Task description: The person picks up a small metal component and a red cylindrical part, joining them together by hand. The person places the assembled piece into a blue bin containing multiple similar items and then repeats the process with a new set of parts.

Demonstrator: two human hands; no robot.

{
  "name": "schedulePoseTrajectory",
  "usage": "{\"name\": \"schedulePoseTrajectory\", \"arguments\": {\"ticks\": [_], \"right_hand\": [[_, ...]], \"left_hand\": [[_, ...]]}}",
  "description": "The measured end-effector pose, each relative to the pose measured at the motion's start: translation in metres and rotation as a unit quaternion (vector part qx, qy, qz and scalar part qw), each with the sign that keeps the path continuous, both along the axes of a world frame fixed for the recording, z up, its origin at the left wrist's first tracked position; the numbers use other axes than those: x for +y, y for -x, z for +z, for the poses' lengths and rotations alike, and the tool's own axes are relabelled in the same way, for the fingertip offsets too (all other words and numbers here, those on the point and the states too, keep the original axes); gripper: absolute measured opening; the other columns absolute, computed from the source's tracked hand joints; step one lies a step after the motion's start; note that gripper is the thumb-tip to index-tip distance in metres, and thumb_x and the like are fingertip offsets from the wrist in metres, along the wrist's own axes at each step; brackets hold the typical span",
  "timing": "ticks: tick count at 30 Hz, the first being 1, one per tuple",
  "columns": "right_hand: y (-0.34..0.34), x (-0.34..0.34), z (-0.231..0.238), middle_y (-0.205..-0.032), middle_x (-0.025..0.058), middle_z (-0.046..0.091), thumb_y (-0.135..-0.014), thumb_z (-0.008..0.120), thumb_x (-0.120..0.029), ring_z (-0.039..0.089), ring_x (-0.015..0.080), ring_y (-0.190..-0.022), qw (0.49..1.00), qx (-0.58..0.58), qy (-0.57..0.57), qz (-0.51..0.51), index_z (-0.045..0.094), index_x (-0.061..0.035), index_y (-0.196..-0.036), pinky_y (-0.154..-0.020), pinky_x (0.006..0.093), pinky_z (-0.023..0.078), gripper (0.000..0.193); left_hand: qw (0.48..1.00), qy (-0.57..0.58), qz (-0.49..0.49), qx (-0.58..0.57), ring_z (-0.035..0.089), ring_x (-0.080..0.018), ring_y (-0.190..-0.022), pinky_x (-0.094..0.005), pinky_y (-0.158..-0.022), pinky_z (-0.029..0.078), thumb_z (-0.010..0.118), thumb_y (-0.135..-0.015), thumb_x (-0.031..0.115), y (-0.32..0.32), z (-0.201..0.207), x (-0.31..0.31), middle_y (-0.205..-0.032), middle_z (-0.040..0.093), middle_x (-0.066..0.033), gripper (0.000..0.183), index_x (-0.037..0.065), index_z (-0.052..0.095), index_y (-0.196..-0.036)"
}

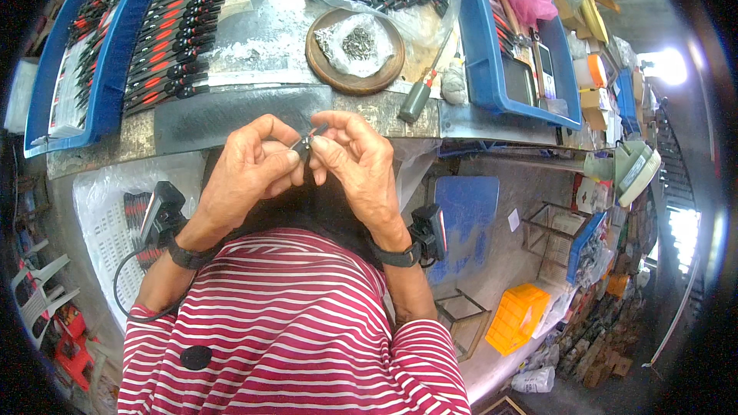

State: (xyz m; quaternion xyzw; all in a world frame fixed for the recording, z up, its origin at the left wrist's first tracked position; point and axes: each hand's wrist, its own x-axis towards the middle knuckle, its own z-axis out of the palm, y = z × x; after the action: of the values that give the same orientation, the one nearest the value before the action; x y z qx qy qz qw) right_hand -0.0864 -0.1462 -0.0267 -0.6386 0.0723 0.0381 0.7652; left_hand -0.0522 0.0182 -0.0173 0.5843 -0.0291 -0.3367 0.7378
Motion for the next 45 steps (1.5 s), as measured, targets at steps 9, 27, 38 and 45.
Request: {"name": "schedulePoseTrajectory", "arguments": {"ticks": [9,27,38,45], "right_hand": [[0.0,-0.002,0.0,-0.065,0.0004,0.054,-0.092,0.059,-0.018,0.048,0.0058,-0.054,0.999,0.008,-0.053,-0.003,0.061,0.0024,-0.094,-0.047,0.0187,0.038,0.021],[0.003,-0.009,-0.002,-0.068,-0.0004,0.055,-0.093,0.057,-0.015,0.043,0.0034,-0.053,0.998,-0.018,-0.031,0.042,0.062,0.0007,-0.092,-0.045,0.0186,0.034,0.017],[0.001,-0.007,-0.005,-0.07,0.0,0.056,-0.093,0.056,-0.013,0.044,0.0035,-0.053,0.997,-0.033,-0.05,0.043,0.062,0.0009,-0.09,-0.047,0.018,0.035,0.015],[0.004,-0.003,-0.005,-0.062,-0.0037,0.049,-0.093,0.056,-0.016,0.039,0.0025,-0.051,0.998,-0.045,-0.011,0.03,0.062,0.0011,-0.091,-0.045,0.0183,0.033,0.018]], "left_hand": [[0.999,0.025,-0.033,0.034,0.042,-0.0025,-0.051,-0.016,-0.043,0.028,0.056,-0.089,0.013,-0.002,0.01,0.0,-0.068,0.058,-0.0038,0.017,0.0,0.052,-0.099],[0.987,0.069,-0.063,0.131,0.035,-0.0025,-0.045,-0.018,-0.038,0.023,0.059,-0.085,0.017,-0.007,0.009,0.001,-0.063,0.055,-0.0051,0.017,0.003,0.049,-0.089],[0.986,0.081,-0.056,0.134,0.033,-0.0036,-0.043,-0.0182,-0.037,0.02,0.059,-0.088,0.02,-0.007,0.007,0.002,-0.061,0.052,-0.0048,0.015,0.008,0.051,-0.092],[0.987,0.065,-0.059,0.135,0.033,-0.0033,-0.043,-0.0183,-0.037,0.019,0.059,-0.088,0.019,-0.006,0.007,0.003,-0.061,0.051,-0.0036,0.014,0.008,0.051,-0.09]]}}
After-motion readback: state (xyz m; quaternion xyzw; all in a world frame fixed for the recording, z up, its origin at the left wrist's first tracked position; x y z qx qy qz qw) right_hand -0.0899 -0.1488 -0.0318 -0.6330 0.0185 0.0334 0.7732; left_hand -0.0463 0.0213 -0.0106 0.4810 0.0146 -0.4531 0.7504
